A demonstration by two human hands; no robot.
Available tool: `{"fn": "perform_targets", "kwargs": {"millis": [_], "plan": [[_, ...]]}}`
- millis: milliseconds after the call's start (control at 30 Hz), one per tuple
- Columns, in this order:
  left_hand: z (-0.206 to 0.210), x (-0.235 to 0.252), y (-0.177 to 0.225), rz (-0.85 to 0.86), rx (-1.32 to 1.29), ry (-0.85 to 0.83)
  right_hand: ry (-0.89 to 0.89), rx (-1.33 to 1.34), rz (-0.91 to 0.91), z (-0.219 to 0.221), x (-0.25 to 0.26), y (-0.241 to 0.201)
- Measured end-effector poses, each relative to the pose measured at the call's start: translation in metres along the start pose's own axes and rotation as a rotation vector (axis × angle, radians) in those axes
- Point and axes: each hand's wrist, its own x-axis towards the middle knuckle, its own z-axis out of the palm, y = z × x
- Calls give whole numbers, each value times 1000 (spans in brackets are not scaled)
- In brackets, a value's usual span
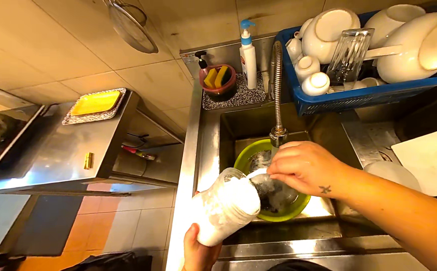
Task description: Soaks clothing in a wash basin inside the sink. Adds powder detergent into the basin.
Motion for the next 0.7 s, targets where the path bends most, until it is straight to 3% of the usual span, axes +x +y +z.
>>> {"fn": "perform_targets", "kwargs": {"millis": [100,233,300,333,400,567,633,700], "plan": [[9,0,0,-2,-9,-32,-129,94,141,29,0,-5],[15,2,-1,-7,19,-49,-480,538,847,46,6,-9],[11,4,0,10,51,-69,-417,756,1072,53,-1,-1],[9,5,0,18,69,-81,-357,805,1100,50,-5,1],[3,5,3,40,111,-79,-263,719,962,32,-12,2],[-10,6,11,124,149,-129,-91,43,112,-15,-22,2],[-5,4,13,109,99,-131,-47,-21,41,-23,-16,-7],[-1,3,11,49,3,-141,-35,17,82,-14,-8,-22]]}}
